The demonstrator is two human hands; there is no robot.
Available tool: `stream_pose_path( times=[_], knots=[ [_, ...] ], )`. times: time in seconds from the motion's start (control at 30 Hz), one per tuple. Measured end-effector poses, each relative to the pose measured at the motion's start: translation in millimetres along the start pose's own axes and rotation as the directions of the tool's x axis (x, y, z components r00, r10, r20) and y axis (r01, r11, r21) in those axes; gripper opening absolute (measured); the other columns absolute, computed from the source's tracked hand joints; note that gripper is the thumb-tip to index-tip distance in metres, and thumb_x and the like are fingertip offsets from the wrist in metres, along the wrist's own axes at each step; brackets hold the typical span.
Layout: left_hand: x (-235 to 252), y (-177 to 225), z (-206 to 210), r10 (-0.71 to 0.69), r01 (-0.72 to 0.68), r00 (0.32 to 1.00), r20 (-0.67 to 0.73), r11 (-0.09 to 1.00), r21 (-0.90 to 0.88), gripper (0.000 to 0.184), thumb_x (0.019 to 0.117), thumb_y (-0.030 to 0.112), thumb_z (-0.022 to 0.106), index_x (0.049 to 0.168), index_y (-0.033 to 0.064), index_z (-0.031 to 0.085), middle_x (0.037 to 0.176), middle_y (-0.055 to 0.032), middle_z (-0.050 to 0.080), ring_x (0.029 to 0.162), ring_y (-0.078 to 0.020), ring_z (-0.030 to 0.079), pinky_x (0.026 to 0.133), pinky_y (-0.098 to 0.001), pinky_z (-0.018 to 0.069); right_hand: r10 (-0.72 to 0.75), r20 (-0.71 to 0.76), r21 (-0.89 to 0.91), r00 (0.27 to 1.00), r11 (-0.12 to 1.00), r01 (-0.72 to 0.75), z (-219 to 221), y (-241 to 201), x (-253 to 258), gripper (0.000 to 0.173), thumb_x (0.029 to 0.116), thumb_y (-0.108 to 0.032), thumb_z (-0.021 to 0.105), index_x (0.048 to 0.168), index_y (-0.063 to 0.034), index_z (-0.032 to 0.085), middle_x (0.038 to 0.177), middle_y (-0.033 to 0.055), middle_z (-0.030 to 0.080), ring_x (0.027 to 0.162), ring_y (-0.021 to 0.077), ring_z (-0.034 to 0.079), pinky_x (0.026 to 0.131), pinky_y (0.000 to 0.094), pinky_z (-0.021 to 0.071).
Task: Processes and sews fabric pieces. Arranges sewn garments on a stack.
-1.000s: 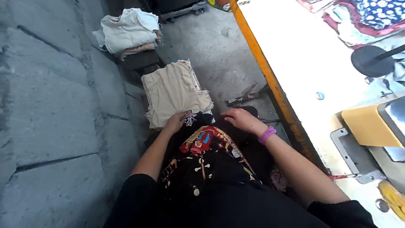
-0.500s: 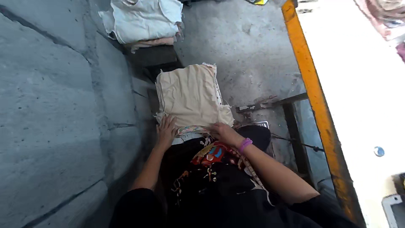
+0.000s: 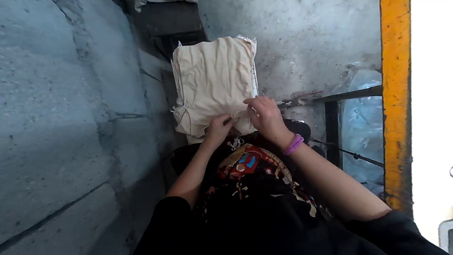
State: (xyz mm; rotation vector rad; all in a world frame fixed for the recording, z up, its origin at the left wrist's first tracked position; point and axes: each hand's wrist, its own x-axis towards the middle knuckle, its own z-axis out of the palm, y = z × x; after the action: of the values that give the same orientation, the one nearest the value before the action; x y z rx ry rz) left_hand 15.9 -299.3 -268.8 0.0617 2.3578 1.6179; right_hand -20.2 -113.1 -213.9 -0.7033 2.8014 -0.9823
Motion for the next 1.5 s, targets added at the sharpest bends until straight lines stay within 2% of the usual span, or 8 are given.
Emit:
stream_pose_path(
  times=[0.27, 0.43, 0.6, 0.8, 0.93, 1.17, 1.3, 1.5],
  knots=[
    [5, -6, -18, 0.095, -0.094, 0.995, 0.011, 0.996, -0.007, 0.02, 0.1007, 0.013, 0.064, 0.094, -0.0057, 0.068, 0.096, -0.0148, 0.066, 0.084, -0.0187, 0.064, 0.077, -0.0335, 0.0553, 0.201, 0.549, -0.185, 0.811, 0.976, -0.117, 45, 9, -20, 0.037, 0.1021, -0.029, 0.061, 0.121, 0.0012, 0.071, 0.129, 0.029, 0.062, 0.122, 0.0477, 0.057, 0.099, 0.0632, 0.043],
    [7, -15, -9, 0.18, -0.19, 0.972, 0.15, 0.98, 0.057, 0.029, 0.0874, 0.011, 0.079, 0.111, -0.0053, 0.071, 0.117, -0.0185, 0.069, 0.113, -0.0282, 0.065, 0.101, -0.0435, 0.0511, 0.094, 0.363, -0.08, 0.927, 0.994, -0.07, 17, 12, -10, 0.017, 0.0938, 0.0, 0.065, 0.109, 0.0036, 0.071, 0.1, 0.0235, 0.072, 0.095, 0.043, 0.07, 0.087, 0.0625, 0.051],
    [27, -7, -10, 0.003, -0.003, 1.0, -0.001, 0.998, -0.061, 0.022, 0.0994, 0.012, 0.065, 0.11, -0.006, 0.07, 0.098, -0.0162, 0.072, 0.09, -0.0188, 0.07, 0.088, -0.0389, 0.0557, -0.095, -0.062, -0.078, 0.994, 0.993, 0.09, 23, 0, -4, 0.018, 0.0937, 0.001, 0.06, 0.107, 0.003, 0.072, 0.098, 0.0217, 0.069, 0.091, 0.0401, 0.068, 0.077, 0.0546, 0.0546],
    [36, -10, -18, 0.053, -0.053, 0.997, 0.064, 0.999, -0.008, 0.022, 0.1021, 0.009, 0.059, 0.098, -0.0099, 0.069, 0.096, -0.0186, 0.067, 0.09, -0.0229, 0.063, 0.086, -0.0375, 0.0513, 0.151, 0.485, -0.219, 0.861, 0.975, -0.047, 52, 19, -18, 0.032, 0.0997, -0.026, 0.065, 0.119, -0.002, 0.072, 0.13, 0.0267, 0.063, 0.123, 0.0477, 0.057, 0.101, 0.0662, 0.0417],
    [30, -19, -14, 0.021, -0.017, 0.99, 0.141, 1.0, -0.025, 0.025, 0.1063, 0.014, 0.053, 0.108, -0.0082, 0.064, 0.09, -0.0164, 0.064, 0.081, -0.0201, 0.062, 0.079, -0.0378, 0.0513, 0.166, 0.468, -0.169, 0.868, 0.981, -0.096, 26, 16, -8, 0.024, 0.0949, -0.012, 0.07, 0.113, 0.0033, 0.072, 0.113, 0.0276, 0.068, 0.111, 0.0469, 0.063, 0.096, 0.0647, 0.0446],
    [35, -11, -12, -0.059, 0.058, 0.995, 0.081, 0.998, 0.015, 0.023, 0.0974, 0.007, 0.065, 0.116, -0.0075, 0.067, 0.103, -0.0227, 0.071, 0.096, -0.0306, 0.069, 0.09, -0.0497, 0.0531, -0.091, -0.045, -0.043, 0.995, 0.995, 0.089, 25, 2, 7, 0.016, 0.0946, -0.001, 0.064, 0.109, 0.0025, 0.071, 0.101, 0.0199, 0.071, 0.095, 0.0378, 0.069, 0.083, 0.0533, 0.0551],
    [44, -14, -15, -0.123, 0.126, 0.986, 0.112, 0.992, -0.014, 0.023, 0.1021, 0.01, 0.059, 0.116, -0.0056, 0.067, 0.104, -0.02, 0.07, 0.097, -0.0271, 0.068, 0.092, -0.0476, 0.052, -0.074, 0.245, -0.015, 0.967, 0.997, 0.08, 56, 4, -10, 0.017, 0.0921, 0.003, 0.063, 0.104, 0.0, 0.075, 0.11, 0.0218, 0.07, 0.105, 0.0398, 0.068, 0.09, 0.0572, 0.0536],
    [46, -17, -19, -0.135, 0.139, 0.984, 0.115, 0.99, -0.026, 0.022, 0.1022, 0.01, 0.059, 0.113, -0.0079, 0.066, 0.099, -0.02, 0.068, 0.09, -0.0247, 0.066, 0.087, -0.0431, 0.0519, 0.169, 0.386, -0.139, 0.907, 0.983, -0.124, 59, 24, -13, 0.038, 0.0962, -0.014, 0.067, 0.133, -0.0062, 0.066, 0.13, 0.0288, 0.061, 0.121, 0.0494, 0.058, 0.097, 0.0674, 0.0444]
  ],
)
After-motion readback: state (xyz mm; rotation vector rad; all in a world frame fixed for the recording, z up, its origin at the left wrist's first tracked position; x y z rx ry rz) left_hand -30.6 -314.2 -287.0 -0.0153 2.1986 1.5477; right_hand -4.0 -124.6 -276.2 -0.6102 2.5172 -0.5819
